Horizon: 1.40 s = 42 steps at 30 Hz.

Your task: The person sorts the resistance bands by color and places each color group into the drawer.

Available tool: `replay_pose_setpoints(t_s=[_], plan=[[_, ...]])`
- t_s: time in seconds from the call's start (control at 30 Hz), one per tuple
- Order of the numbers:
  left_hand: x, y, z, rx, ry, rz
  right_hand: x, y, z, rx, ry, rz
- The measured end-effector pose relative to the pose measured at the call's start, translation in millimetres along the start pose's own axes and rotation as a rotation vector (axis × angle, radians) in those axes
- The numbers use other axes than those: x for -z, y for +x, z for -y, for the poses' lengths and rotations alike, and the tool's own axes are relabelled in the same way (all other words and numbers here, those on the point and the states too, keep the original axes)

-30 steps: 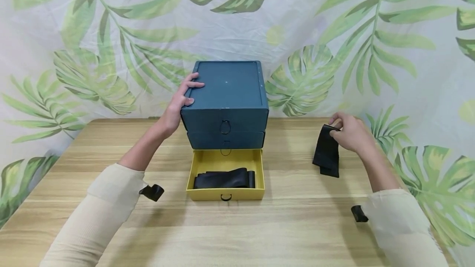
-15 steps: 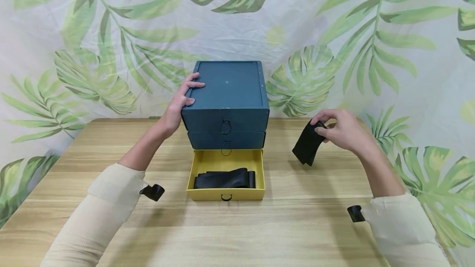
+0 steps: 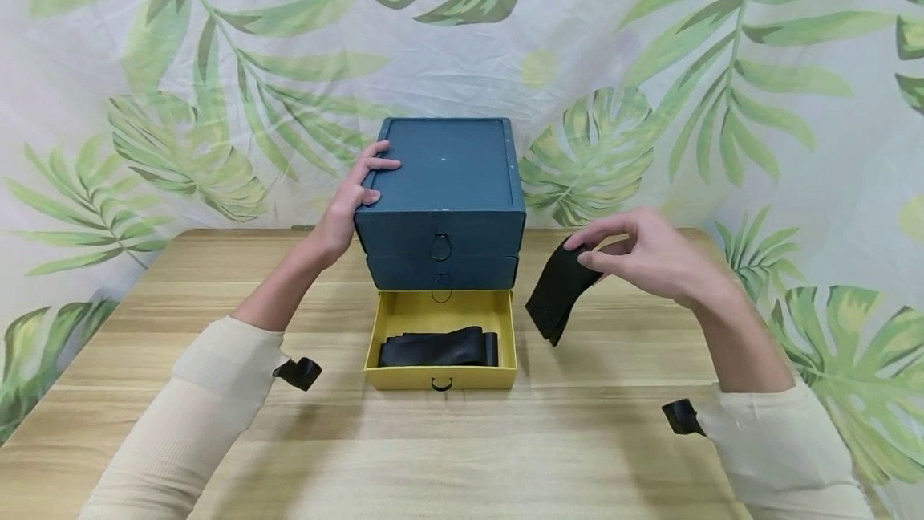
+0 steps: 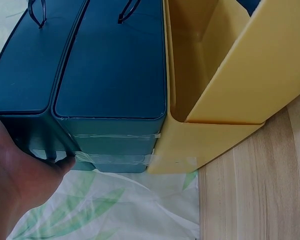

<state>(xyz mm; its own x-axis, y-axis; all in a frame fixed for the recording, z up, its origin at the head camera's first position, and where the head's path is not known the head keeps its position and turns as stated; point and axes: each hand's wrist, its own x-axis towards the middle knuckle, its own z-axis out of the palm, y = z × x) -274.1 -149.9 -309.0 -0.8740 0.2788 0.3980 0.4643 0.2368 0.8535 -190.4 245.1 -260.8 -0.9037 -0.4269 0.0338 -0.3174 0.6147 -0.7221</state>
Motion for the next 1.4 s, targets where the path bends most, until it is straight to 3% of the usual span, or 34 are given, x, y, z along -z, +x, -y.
replay_pose_setpoints(t_s=[0.33,0.53,0.7,1.17,1.4], plan=[[0.2,0.3,0.8,0.003,-0.002,0.009,-18.6,6.7,35.0,0.126,0.122,0.054],[0.5,-0.9,2.1,0.007,0.0,0.008,-40.9,23.5,53.9,0.218,0.192,0.103],[0.3,-1.2,1.6,0.005,-0.004,0.008,-62.4,33.6,67.7,0.26,0.224,0.096],[0.4,-0.9,0.5,-0.011,-0.005,0.006,-128.3,56.1,95.0,0.317,0.168,0.035],[0.7,0.5,2.1,-0.018,0.006,0.007,-148.1,59.7,93.1,0.312,0.156,0.041]])
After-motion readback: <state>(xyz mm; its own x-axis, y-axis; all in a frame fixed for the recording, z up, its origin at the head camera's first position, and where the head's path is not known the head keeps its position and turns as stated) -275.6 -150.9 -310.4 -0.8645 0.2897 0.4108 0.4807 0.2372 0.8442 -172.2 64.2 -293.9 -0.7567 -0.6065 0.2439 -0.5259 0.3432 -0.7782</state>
